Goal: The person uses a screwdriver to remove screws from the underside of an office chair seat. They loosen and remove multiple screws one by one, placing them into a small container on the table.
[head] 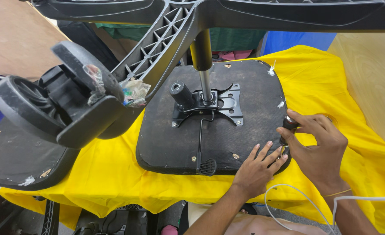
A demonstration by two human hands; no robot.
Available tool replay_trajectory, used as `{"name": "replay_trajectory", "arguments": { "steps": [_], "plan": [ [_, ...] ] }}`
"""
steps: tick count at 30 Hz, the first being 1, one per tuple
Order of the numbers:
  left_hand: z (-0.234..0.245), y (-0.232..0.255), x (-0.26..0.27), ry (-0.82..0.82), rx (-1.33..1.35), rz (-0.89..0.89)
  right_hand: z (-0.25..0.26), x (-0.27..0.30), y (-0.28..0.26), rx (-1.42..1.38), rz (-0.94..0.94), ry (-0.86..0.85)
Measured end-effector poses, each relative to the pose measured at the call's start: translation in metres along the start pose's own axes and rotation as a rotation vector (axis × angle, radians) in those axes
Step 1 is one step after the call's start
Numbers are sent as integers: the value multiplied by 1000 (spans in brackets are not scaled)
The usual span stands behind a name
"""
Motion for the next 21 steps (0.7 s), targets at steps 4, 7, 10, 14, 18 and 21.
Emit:
{"name": "replay_trajectory", "arguments": {
  "steps": [4,7,10,14,18,21],
  "plan": [
    [-2,0,2,11,-221,-6,0,7,0,3,111,107],
    [1,1,1,2,-236,-1,0,10,2,-60,178,93],
    [5,2,0,-105,-157,-3,-1,16,9,-43,141,56],
    [11,3,-1,-197,-128,-5,-1,20,14,58,86,95],
    [16,4,-1,-169,-124,-2,2,16,7,54,81,103],
    [14,3,-2,-171,-124,-4,2,13,-7,8,173,42]
  ]
}}
Point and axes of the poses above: each hand's wrist, its own x-axis away from the middle knuckle, its own z-axis out of the back of the hand, y = z × x, the point moved 6 cm from there along -x, towards the middle knuckle, and after that the axes turned 11 degrees about -x, right-handed, at the moved point
